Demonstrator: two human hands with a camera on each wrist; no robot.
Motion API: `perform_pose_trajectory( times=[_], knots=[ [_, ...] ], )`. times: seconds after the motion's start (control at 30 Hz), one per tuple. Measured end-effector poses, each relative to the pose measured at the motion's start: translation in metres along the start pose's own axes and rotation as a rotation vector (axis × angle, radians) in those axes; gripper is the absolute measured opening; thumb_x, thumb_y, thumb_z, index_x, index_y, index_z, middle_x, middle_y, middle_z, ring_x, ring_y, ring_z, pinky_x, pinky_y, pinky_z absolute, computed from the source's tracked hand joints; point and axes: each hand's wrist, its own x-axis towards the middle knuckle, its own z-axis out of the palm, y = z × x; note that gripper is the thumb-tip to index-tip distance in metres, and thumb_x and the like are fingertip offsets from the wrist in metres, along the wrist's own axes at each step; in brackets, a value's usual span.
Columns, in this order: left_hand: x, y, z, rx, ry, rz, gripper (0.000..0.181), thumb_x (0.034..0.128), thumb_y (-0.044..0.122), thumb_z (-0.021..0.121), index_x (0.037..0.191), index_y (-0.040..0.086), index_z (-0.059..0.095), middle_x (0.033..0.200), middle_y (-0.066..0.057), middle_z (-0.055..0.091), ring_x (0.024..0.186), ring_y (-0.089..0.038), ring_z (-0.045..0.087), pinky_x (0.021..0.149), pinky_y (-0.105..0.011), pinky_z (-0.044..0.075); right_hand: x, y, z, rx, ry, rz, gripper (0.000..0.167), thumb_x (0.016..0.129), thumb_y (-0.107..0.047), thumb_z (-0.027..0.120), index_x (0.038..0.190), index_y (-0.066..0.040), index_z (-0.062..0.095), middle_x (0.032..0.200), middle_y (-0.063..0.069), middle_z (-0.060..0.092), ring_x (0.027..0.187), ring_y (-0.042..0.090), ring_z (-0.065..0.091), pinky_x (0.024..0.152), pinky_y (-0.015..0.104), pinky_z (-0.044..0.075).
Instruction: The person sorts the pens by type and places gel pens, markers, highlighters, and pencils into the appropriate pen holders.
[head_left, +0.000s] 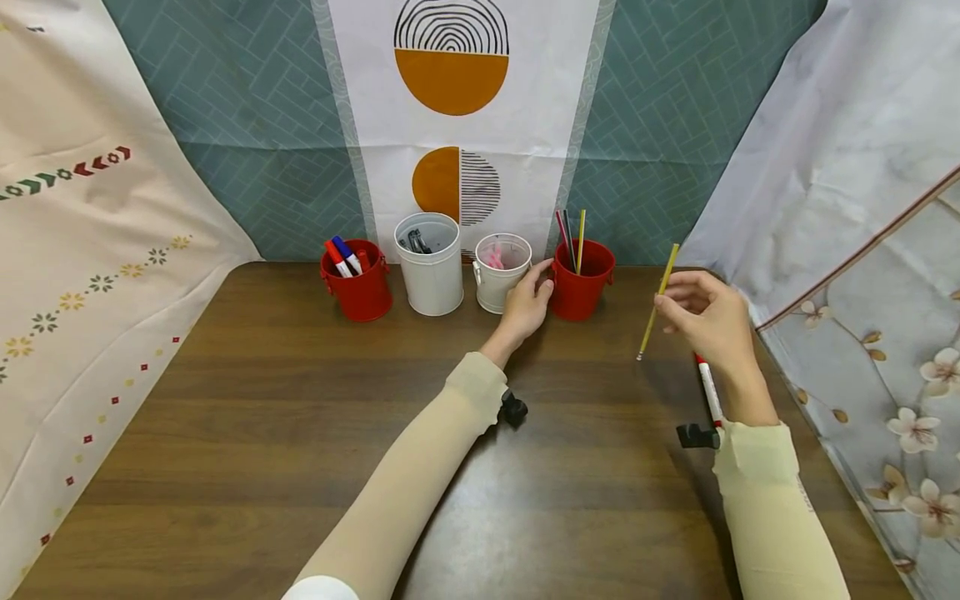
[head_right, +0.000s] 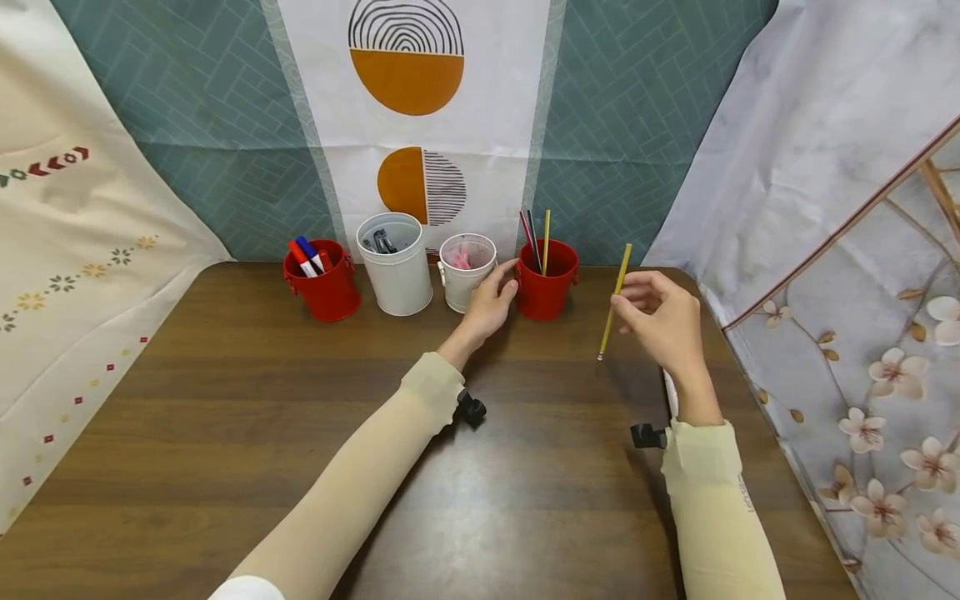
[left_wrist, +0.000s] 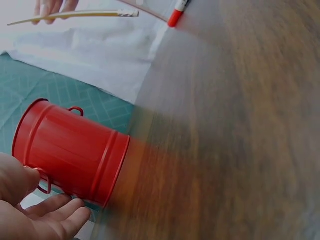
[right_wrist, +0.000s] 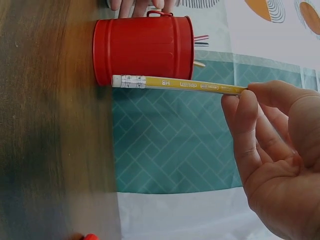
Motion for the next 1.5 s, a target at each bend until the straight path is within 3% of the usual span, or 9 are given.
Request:
perform_pose_trajectory(
  times=[0.17, 0.27, 0.57, 0.73, 0.93, 1.17, 1.5],
  knots=[
    [0.0, 0.0, 0.001, 0.013, 0.007, 0.002, 0.045, 0.1116, 0.018, 0.054, 0.156, 0.022, 0.055, 0.149, -0.005, 0.064, 0.136, -0.022, 0.061, 0.116, -0.037, 0.047, -0.002, -0.028, -0.003, 0.016, -0.007, 0.02, 0.026, 0.094, 0.003, 0.077, 0.118, 0.005, 0.069, 0.091, -0.007, 0.077, 0.066, 0.004, 0.07, 0.055, 0.023, 0.06],
    [-0.001, 0.001, 0.0, 0.017, 0.015, 0.006, 0.045, 0.1112, 0.016, 0.054, 0.156, 0.021, 0.055, 0.148, -0.006, 0.065, 0.137, -0.024, 0.061, 0.116, -0.038, 0.047, 0.006, -0.031, -0.003, 0.011, -0.002, 0.004, 0.026, 0.094, 0.003, 0.076, 0.119, 0.006, 0.068, 0.09, -0.01, 0.076, 0.063, 0.005, 0.07, 0.055, 0.023, 0.06],
    [-0.001, 0.0, 0.003, 0.036, 0.023, 0.006, 0.045, 0.1108, 0.018, 0.056, 0.155, 0.023, 0.056, 0.147, -0.005, 0.066, 0.136, -0.023, 0.061, 0.116, -0.037, 0.047, 0.062, -0.039, -0.003, 0.043, 0.022, -0.072, 0.03, 0.093, 0.001, 0.076, 0.122, 0.002, 0.069, 0.091, -0.014, 0.075, 0.061, 0.004, 0.069, 0.054, 0.02, 0.058],
    [-0.001, 0.001, 0.002, 0.03, 0.025, 0.014, 0.045, 0.1107, 0.017, 0.056, 0.155, 0.022, 0.056, 0.146, -0.006, 0.067, 0.135, -0.023, 0.062, 0.115, -0.037, 0.047, 0.093, -0.055, 0.003, 0.102, 0.039, -0.06, 0.03, 0.094, -0.003, 0.077, 0.123, -0.002, 0.07, 0.093, -0.009, 0.075, 0.068, 0.006, 0.072, 0.055, 0.022, 0.06],
    [-0.001, 0.0, 0.002, 0.001, 0.01, 0.028, 0.046, 0.1105, 0.016, 0.056, 0.156, 0.02, 0.054, 0.147, -0.005, 0.066, 0.134, -0.021, 0.064, 0.115, -0.033, 0.047, 0.122, -0.057, 0.02, 0.109, 0.049, -0.039, 0.032, 0.094, -0.005, 0.077, 0.125, -0.001, 0.069, 0.095, -0.006, 0.075, 0.073, 0.006, 0.073, 0.057, 0.023, 0.061],
    [-0.002, -0.001, 0.003, -0.041, -0.023, 0.029, 0.046, 0.1113, 0.017, 0.055, 0.157, 0.018, 0.052, 0.147, -0.007, 0.065, 0.131, -0.021, 0.065, 0.114, -0.031, 0.048, 0.134, -0.051, 0.042, 0.079, 0.007, 0.011, 0.037, 0.097, -0.012, 0.078, 0.131, -0.001, 0.068, 0.1, -0.002, 0.076, 0.078, 0.006, 0.074, 0.06, 0.024, 0.062],
    [0.0, 0.0, 0.003, -0.068, -0.016, 0.013, 0.046, 0.1103, 0.015, 0.057, 0.156, 0.018, 0.053, 0.145, -0.008, 0.067, 0.13, -0.02, 0.066, 0.112, -0.029, 0.05, 0.136, -0.035, 0.062, -0.017, -0.002, 0.017, 0.035, 0.099, -0.016, 0.075, 0.131, -0.003, 0.068, 0.106, 0.006, 0.077, 0.073, 0.004, 0.073, 0.061, 0.023, 0.062]
  ],
)
